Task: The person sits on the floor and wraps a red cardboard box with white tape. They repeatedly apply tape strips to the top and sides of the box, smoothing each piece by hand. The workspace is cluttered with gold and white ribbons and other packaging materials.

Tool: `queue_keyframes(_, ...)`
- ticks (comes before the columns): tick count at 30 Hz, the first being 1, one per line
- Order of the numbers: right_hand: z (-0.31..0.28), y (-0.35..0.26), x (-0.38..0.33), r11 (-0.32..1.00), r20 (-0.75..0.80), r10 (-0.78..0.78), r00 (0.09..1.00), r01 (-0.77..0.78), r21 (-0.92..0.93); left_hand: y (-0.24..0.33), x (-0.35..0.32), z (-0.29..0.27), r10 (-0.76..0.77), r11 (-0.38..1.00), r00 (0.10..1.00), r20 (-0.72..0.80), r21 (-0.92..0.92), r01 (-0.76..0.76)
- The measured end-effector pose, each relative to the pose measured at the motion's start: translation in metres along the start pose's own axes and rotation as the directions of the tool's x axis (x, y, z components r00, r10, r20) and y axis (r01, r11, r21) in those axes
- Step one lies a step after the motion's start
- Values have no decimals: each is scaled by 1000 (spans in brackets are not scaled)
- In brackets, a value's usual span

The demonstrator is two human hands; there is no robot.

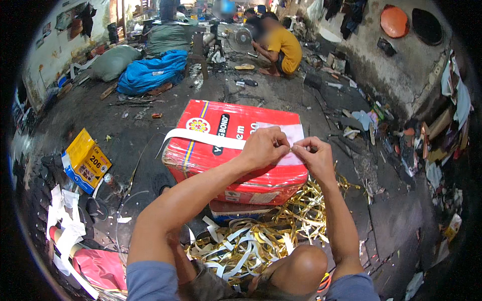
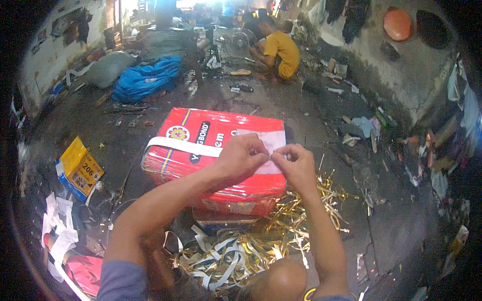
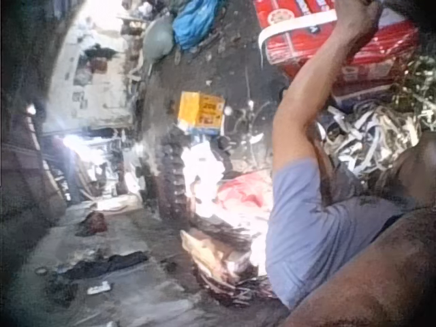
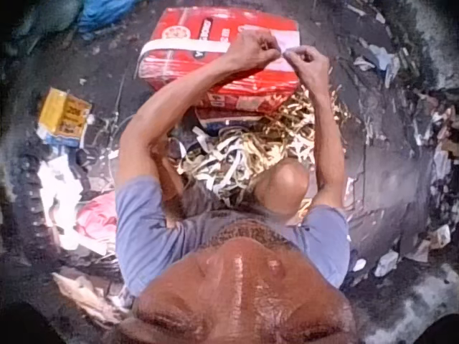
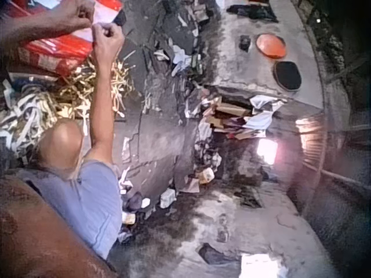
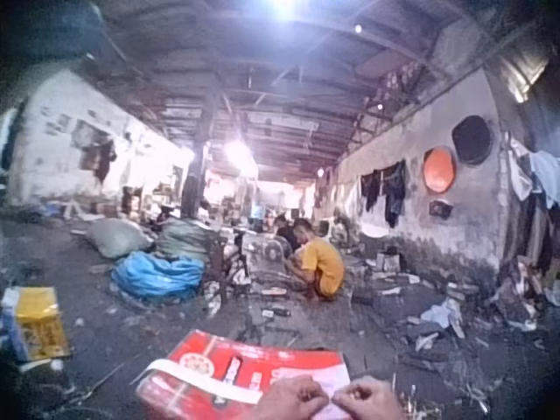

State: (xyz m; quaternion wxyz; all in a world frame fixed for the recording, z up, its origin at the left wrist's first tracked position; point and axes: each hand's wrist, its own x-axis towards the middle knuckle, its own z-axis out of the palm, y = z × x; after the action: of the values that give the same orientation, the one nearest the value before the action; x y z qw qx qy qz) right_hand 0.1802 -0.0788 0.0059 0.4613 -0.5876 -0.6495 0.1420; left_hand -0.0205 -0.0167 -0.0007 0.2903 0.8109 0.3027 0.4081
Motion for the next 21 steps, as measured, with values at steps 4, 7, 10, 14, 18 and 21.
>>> queue_keyframes(4, 10, -1, 6, 916, 92, 205, 975, -224, 334, 1, 10, -1, -106, 994, 994, 42, 5, 106)
queue_keyframes(7, 16, 9, 8, 867, 64, 245, 967, -248, 433, -3, 31, -9, -56, 997, 981, 186, 69, 44)
queue_keyframes(10, 17, 10, 1, 871, -64, 240, 969, -186, 454, -5, 40, -10, 94, 992, 972, 216, 64, -111)
queue_keyframes(14, 1, -7, -7, 760, 113, 408, 906, -406, 507, -1, 34, -2, 200, 980, 968, 149, -13, -200)
queue_keyframes(18, 8, 25, -8, 952, -21, 169, 985, -158, 262, 2, 30, 14, 166, 979, 984, 63, -129, -157)
queue_keyframes(21, 9, 25, -11, 872, 31, 242, 970, -231, 431, 2, 23, 21, 118, 978, 993, 23, -177, -113)
